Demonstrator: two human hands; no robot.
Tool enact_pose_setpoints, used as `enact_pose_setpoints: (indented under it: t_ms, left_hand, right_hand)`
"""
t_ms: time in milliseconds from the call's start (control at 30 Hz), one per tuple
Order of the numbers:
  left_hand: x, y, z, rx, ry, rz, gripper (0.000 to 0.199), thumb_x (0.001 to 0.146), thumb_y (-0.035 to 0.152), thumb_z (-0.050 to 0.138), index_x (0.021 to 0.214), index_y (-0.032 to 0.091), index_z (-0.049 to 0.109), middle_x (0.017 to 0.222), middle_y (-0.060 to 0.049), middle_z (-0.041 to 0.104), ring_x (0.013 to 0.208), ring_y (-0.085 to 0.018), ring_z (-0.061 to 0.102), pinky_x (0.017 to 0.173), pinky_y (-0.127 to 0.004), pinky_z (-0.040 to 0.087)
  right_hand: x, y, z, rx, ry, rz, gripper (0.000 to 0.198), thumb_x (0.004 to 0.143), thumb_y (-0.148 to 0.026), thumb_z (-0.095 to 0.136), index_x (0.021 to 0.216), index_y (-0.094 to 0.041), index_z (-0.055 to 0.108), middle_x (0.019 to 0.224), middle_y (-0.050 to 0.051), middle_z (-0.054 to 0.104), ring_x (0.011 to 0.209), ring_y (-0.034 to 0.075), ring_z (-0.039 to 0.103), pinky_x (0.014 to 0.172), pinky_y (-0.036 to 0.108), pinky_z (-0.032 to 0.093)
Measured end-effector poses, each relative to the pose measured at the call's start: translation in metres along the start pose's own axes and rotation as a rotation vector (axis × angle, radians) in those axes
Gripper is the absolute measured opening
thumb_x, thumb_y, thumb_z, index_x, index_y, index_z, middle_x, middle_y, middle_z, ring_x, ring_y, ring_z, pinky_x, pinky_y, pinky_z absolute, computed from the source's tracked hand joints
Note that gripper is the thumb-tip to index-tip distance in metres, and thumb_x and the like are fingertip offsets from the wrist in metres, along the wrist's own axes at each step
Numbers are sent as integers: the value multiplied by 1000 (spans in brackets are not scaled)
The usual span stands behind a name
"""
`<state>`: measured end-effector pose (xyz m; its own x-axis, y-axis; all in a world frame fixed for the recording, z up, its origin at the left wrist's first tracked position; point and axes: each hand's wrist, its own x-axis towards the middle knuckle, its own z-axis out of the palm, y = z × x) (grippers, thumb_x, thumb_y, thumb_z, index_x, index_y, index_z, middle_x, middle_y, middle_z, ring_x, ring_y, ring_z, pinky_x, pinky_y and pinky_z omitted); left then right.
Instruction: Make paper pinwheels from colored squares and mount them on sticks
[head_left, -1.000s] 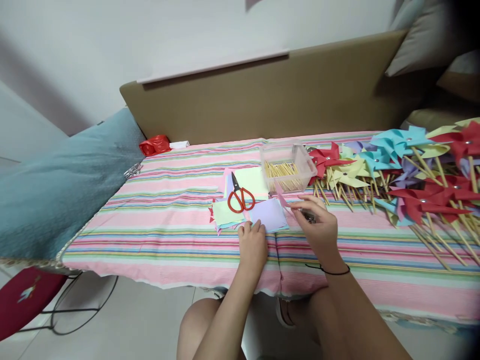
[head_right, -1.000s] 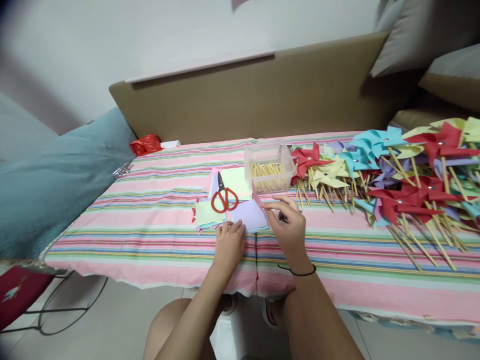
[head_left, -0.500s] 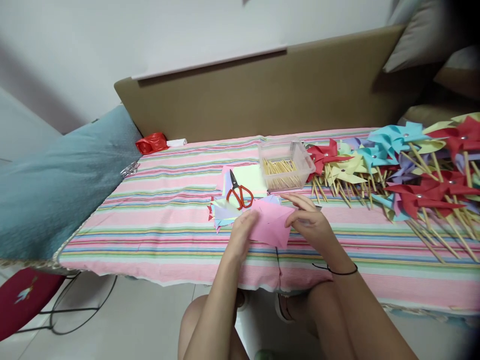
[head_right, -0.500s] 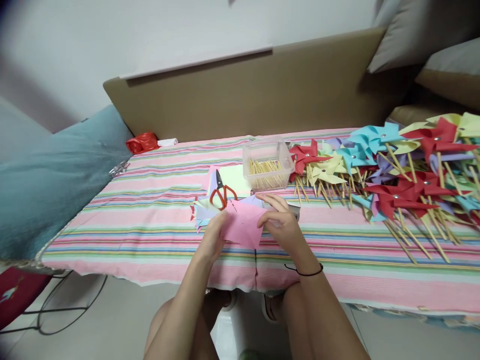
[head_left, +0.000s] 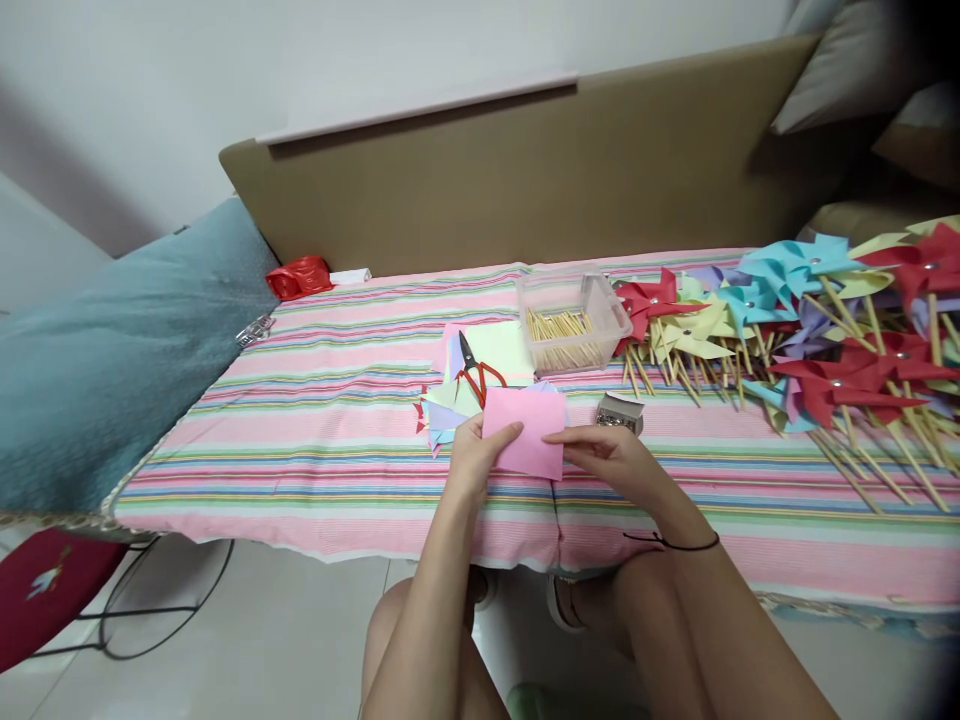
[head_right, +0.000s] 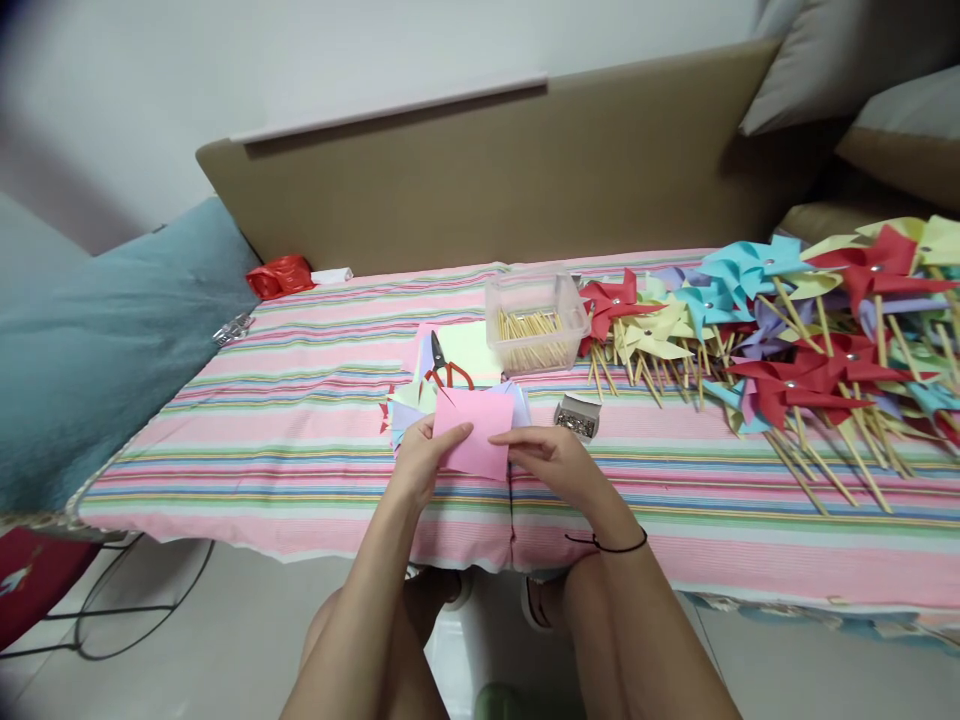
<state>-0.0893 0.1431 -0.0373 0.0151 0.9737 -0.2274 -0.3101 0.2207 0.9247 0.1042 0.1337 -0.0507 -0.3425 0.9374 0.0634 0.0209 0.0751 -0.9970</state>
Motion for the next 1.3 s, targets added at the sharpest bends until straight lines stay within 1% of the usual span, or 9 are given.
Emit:
enact_pose_setpoints:
  t_ms: [167, 367, 500, 600, 833, 1100, 1133, 1200, 1300]
  left_hand:
    - [0, 2, 2, 0, -32, -40, 29, 64, 32, 77, 82, 10, 71, 70, -6, 70, 61, -14, 59, 60, -25, 45]
    - [0, 1, 5, -2, -84, -18, 30, 66, 35, 75, 86, 12, 72, 73, -5, 71, 64, -15, 61, 64, -26, 46]
    - [-1, 1, 7, 0, -109, -8, 29, 67, 36, 75, 85, 12, 72, 72, -5, 71, 64, -15, 61, 64, -27, 46]
    - [0, 0, 8, 14, -111, 0, 30, 67, 36, 75, 85, 12, 72, 70, -4, 70, 63, -15, 61, 63, -26, 46]
    - [-3, 0, 10, 56, -116, 10, 31, 64, 37, 77, 85, 14, 73, 69, -3, 69, 63, -15, 60, 64, -26, 45]
    - [-1, -5, 11, 187, -4, 93, 29, 55, 33, 81, 75, 13, 72, 68, -4, 70, 59, -15, 60, 59, -27, 45]
    - [0, -7, 11, 192, 23, 103, 28, 55, 32, 81, 74, 13, 72, 68, -3, 70, 59, -15, 60, 58, -27, 45]
    - [2, -9, 11, 165, 68, 110, 29, 54, 30, 81, 75, 14, 72, 70, -3, 71, 60, -15, 61, 60, -28, 47]
    - [3, -11, 12, 72, 123, 105, 32, 53, 30, 82, 80, 14, 72, 75, -4, 73, 64, -16, 64, 65, -30, 50]
  right_hand:
    - [3, -5, 5, 67, 46, 37, 23, 72, -40, 74, 81, -19, 75, 85, 7, 74, 82, 21, 68, 78, 34, 56]
    - [11, -5, 14, 164, 192, 60, 26, 71, -43, 73, 69, -17, 70, 73, 3, 68, 72, 17, 65, 74, 31, 55]
    - [16, -3, 22, 170, 341, 31, 27, 60, -39, 81, 70, -18, 68, 66, 1, 66, 64, 15, 63, 65, 28, 53]
    - [17, 0, 25, 164, 392, 28, 30, 57, -37, 83, 72, -19, 66, 62, 0, 64, 57, 14, 61, 58, 28, 51]
    - [17, -1, 25, 110, 407, 25, 31, 58, -43, 82, 68, -19, 65, 59, 1, 62, 56, 16, 59, 53, 29, 47]
    - [18, 1, 25, 85, 378, 22, 32, 59, -43, 81, 66, -18, 63, 58, 1, 60, 54, 15, 56, 51, 29, 44]
    - [18, 0, 25, 98, 377, 27, 32, 59, -41, 81, 68, -18, 62, 59, 0, 60, 54, 14, 55, 51, 28, 44]
    - [18, -1, 25, 170, 400, 38, 37, 59, -38, 82, 82, -19, 61, 65, -1, 63, 56, 13, 58, 54, 27, 46]
    - [19, -2, 25, 310, 415, 81, 62, 59, -35, 82, 110, -24, 48, 76, -2, 67, 66, 15, 65, 66, 29, 52]
